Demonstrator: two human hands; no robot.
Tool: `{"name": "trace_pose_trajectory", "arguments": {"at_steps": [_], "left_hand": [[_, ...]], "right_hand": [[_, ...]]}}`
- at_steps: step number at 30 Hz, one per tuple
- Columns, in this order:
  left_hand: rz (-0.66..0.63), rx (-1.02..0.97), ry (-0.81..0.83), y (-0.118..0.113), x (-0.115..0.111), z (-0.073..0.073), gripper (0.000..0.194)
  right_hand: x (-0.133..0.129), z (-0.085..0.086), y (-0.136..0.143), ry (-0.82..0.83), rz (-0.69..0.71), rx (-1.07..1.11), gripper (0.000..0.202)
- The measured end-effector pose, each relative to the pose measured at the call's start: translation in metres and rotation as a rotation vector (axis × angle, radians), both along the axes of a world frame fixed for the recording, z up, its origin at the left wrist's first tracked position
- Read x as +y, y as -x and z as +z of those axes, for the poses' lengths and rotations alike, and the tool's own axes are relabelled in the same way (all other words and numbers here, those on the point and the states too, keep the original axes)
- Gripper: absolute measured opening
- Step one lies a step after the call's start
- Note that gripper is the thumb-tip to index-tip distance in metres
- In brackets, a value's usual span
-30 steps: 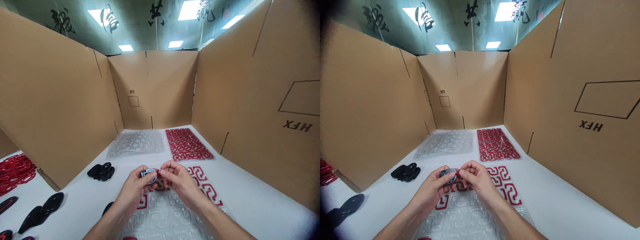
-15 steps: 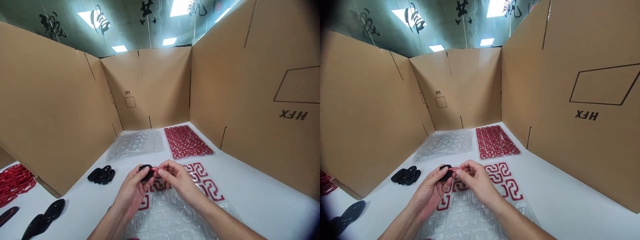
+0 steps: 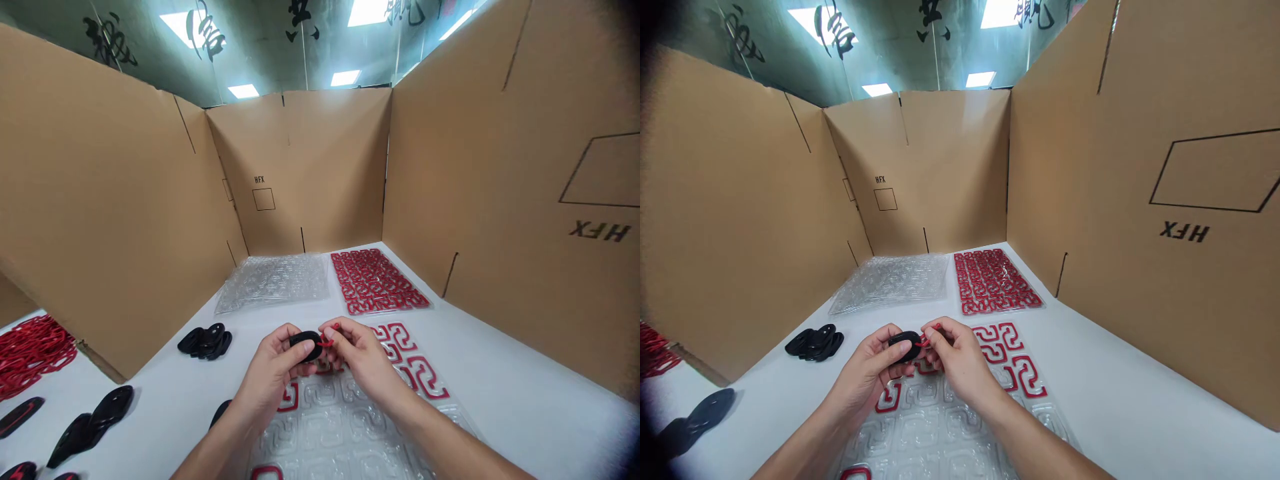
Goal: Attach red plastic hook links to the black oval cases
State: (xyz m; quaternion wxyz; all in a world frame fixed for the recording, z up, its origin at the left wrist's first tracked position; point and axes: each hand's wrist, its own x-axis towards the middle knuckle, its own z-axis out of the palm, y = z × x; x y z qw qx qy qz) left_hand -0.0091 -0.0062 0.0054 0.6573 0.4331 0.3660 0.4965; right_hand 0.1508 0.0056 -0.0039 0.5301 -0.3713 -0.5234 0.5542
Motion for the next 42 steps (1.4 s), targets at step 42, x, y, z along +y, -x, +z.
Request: {"name": "trace_pose_trajectory", "arguments": {"at_steps": [42], "left_hand": [[-0.235, 0.05, -0.141, -0.002, -0.003, 0.003, 0.033]], "right_hand": [[-0.007, 0.005, -0.002, -0.064, -0.063, -0.01, 0.042]]}}
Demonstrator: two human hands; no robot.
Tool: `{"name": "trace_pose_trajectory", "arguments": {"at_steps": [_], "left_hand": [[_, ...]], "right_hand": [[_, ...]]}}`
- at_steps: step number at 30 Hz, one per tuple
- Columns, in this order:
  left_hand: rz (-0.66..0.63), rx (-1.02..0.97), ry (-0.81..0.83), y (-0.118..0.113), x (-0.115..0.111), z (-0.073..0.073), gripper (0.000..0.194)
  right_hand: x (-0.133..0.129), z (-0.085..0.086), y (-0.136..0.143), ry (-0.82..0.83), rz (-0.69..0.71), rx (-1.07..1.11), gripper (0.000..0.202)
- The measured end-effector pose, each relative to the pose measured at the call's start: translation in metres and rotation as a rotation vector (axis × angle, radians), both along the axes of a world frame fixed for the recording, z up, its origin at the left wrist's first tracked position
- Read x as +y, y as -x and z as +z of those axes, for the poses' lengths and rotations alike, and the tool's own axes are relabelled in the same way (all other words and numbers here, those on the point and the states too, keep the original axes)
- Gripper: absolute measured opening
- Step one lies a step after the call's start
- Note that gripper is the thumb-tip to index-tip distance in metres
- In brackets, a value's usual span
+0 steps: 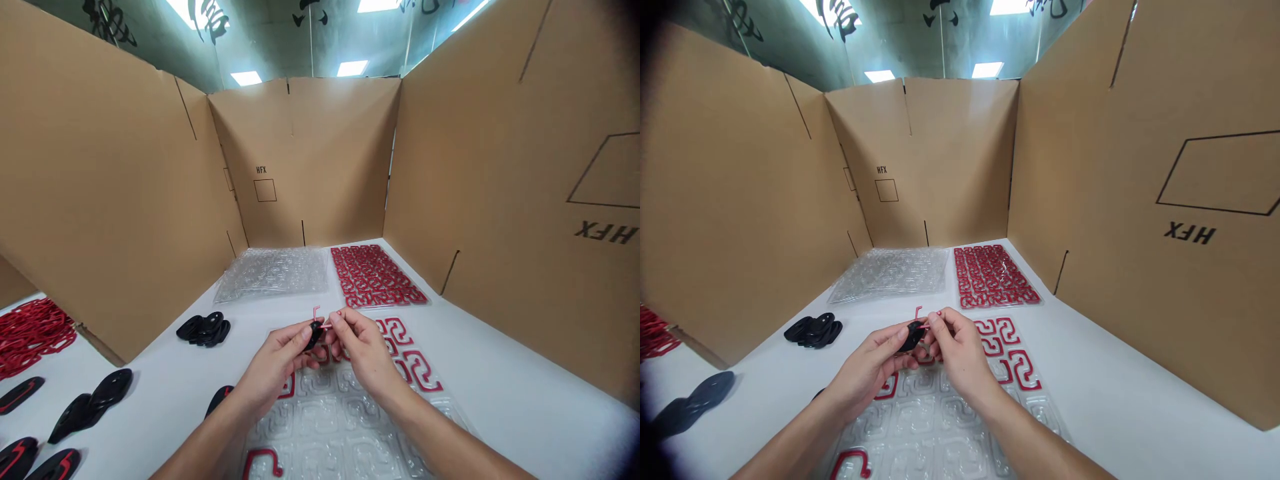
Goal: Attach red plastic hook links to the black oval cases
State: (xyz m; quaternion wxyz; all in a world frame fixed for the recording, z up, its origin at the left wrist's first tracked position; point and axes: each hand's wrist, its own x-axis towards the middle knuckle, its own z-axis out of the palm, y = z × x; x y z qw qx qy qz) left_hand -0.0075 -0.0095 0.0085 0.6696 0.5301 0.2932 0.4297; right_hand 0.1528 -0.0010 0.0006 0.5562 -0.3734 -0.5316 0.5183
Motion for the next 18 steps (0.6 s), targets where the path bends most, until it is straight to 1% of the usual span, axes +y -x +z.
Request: {"name": "trace_pose_trajectory", "arguments": {"at_steps": [3, 8, 10, 14, 18], "left_hand": [[0.013, -0.009, 0.011, -0.0015, 0.0009, -0.0023, 0.033], [0.098, 0.006, 0.108, -0.002, 0.0022, -0.0053, 0.042], [0.11, 0.008, 0.122, -0.0019, 0.0025, -0.0049, 0.044], [0.103, 0.028, 0.105, -0.0017, 0.0027, -0.0039, 0.046], [0.098, 0.099, 0.035, -0.0009, 0.0036, -0.0038, 0.043]], "right_hand": [[0.0009, 0.0011, 0.0003, 0.026, 0.018, 0.013, 0.044], [0.0009, -0.0004, 0.0009, 0.055, 0.054, 0.046, 0.041], [0.0012, -0.0025, 0.001, 0.068, 0.071, 0.071, 0.039], [0.0033, -0.007, 0.0007, 0.084, 0.094, 0.12, 0.036], [0.0055, -0.0084, 0.0008, 0.114, 0.107, 0.16, 0.036]]}}
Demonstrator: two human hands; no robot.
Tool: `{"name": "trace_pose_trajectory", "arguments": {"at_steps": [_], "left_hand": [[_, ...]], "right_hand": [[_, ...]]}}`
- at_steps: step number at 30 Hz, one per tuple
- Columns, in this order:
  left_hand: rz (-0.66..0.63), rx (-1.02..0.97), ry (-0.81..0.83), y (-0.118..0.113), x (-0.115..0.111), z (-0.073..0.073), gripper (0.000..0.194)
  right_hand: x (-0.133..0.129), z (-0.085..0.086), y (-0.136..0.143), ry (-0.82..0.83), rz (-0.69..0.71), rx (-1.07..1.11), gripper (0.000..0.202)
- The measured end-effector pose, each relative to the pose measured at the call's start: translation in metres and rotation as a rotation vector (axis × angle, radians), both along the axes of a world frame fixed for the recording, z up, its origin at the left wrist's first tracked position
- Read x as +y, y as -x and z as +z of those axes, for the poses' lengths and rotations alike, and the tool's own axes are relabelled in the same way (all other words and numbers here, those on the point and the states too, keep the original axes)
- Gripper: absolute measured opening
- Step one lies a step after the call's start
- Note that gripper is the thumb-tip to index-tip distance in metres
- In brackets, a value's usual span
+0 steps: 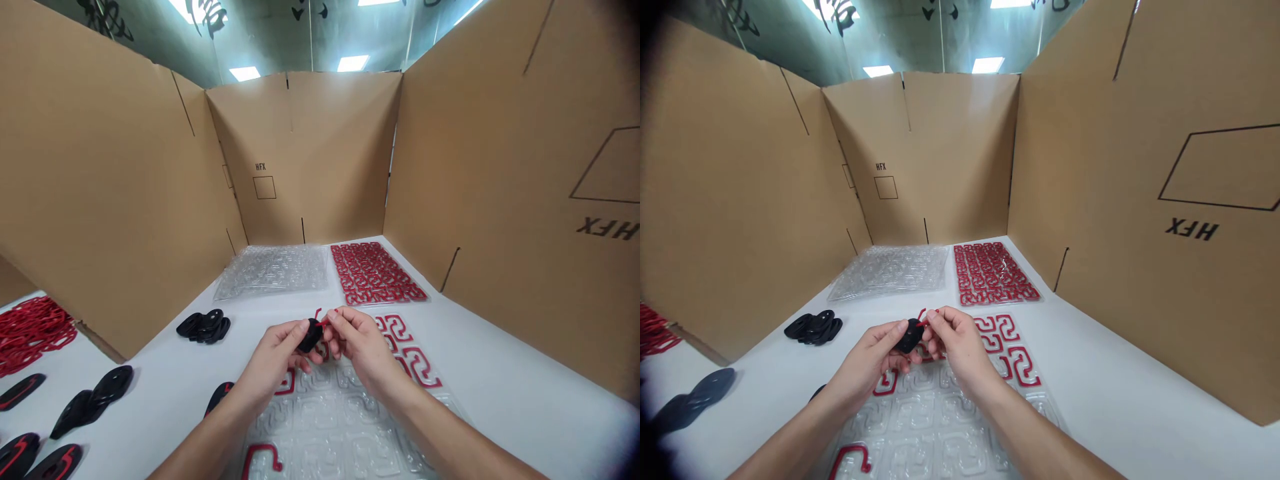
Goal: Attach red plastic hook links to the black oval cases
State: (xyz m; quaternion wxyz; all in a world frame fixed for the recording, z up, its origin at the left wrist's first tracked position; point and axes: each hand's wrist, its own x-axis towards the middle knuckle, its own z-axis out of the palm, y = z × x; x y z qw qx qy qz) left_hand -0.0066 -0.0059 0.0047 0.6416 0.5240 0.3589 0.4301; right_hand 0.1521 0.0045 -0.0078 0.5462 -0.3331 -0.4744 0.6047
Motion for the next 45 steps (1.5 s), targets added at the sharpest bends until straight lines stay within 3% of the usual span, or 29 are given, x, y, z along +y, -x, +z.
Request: {"name": "trace_pose_trajectory", "arguments": {"at_steps": [5, 14, 21, 30, 39, 45], "left_hand": [[0.079, 0.082, -0.051, 0.0008, 0.0019, -0.0005, 0.04], [0.092, -0.026, 0.045, 0.0008, 0.0021, -0.0004, 0.043], [0.197, -0.098, 0.046, -0.0023, -0.0002, 0.001, 0.035], [0.285, 0.015, -0.009, 0.0006, 0.0032, -0.0013, 0.038], [0.176, -0.095, 0.05, 0.003, -0.0012, 0.0053, 0.027], [0.129, -0.134, 0.08, 0.0023, -0.0038, 0.0075, 0.034]], "right_hand": [[-0.0003, 0.0022, 0.0011, 0.0, -0.015, -0.04, 0.037], [-0.0038, 0.0052, -0.0004, 0.099, 0.067, 0.097, 0.033], [-0.0053, 0.0055, 0.0024, 0.04, 0.052, 0.01, 0.036], [-0.0023, 0.0005, 0.0039, 0.059, 0.052, -0.026, 0.042], [-0.0006, 0.0061, 0.0001, -0.013, -0.102, -0.091, 0.036], [0.0001, 0.01, -0.0028, -0.011, -0.106, -0.062, 0.037]]}}
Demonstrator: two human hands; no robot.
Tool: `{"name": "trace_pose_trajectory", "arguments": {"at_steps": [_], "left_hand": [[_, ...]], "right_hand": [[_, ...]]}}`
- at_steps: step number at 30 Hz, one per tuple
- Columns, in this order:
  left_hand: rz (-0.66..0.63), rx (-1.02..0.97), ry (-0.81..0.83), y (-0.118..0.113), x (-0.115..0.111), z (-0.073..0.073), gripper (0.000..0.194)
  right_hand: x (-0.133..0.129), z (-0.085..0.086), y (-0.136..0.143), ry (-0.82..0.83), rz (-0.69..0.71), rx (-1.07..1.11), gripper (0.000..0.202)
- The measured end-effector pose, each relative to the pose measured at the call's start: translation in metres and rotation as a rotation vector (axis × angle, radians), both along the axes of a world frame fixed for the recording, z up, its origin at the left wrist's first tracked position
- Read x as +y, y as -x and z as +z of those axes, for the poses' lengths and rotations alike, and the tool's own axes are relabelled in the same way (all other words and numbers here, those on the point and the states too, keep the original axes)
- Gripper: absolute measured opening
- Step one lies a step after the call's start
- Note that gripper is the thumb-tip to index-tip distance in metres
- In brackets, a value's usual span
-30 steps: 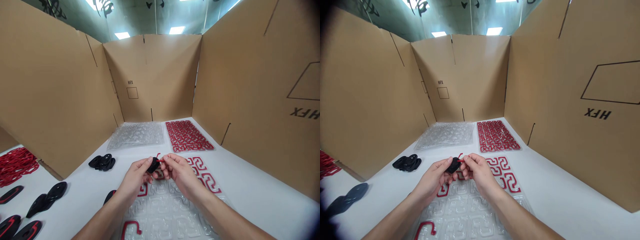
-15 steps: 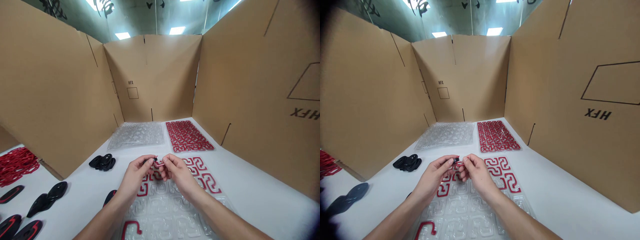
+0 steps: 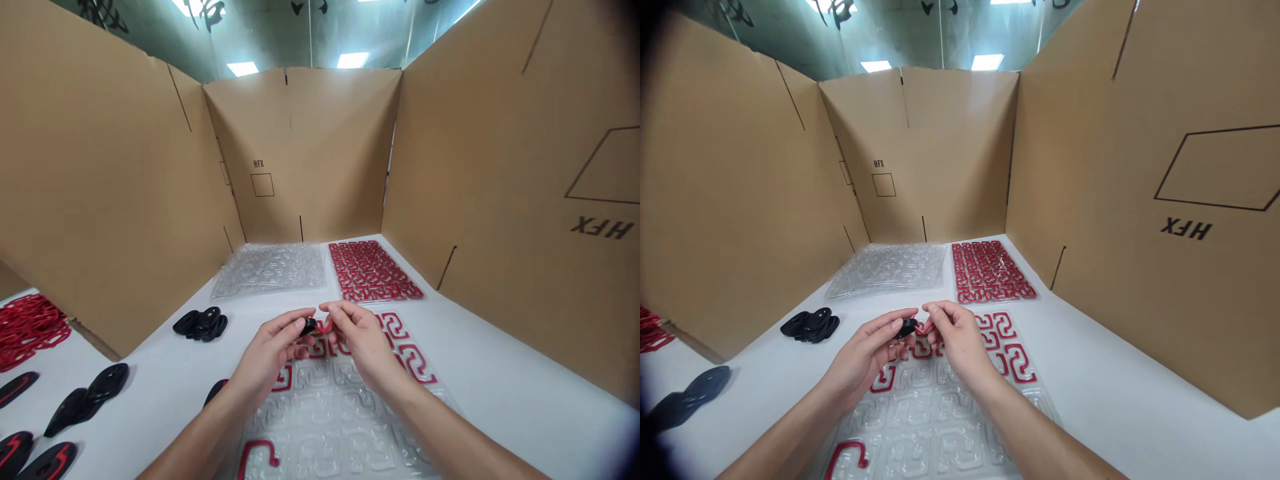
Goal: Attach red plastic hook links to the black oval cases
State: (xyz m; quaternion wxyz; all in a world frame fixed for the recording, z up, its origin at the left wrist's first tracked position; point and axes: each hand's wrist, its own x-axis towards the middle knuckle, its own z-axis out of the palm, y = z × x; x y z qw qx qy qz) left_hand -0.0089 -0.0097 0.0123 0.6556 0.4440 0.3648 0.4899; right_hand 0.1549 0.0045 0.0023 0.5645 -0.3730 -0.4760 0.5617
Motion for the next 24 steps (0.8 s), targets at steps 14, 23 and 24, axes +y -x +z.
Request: {"name": "trace_pose_trajectory", "arguments": {"at_steps": [14, 23, 24], "left_hand": [[-0.033, 0.025, -0.045, -0.0018, -0.001, -0.0016, 0.03], [0.055, -0.05, -0.032, -0.0028, -0.0002, 0.0005, 0.033], [0.057, -0.047, -0.031, -0.0029, -0.0003, 0.0006, 0.033]], "right_hand": [[-0.002, 0.0, 0.0013, 0.053, 0.09, 0.134, 0.041], [-0.0053, -0.0021, 0.0025, 0.016, 0.178, 0.006, 0.037], [-0.0054, -0.0018, 0.0024, 0.003, 0.172, -0.013, 0.036]]}}
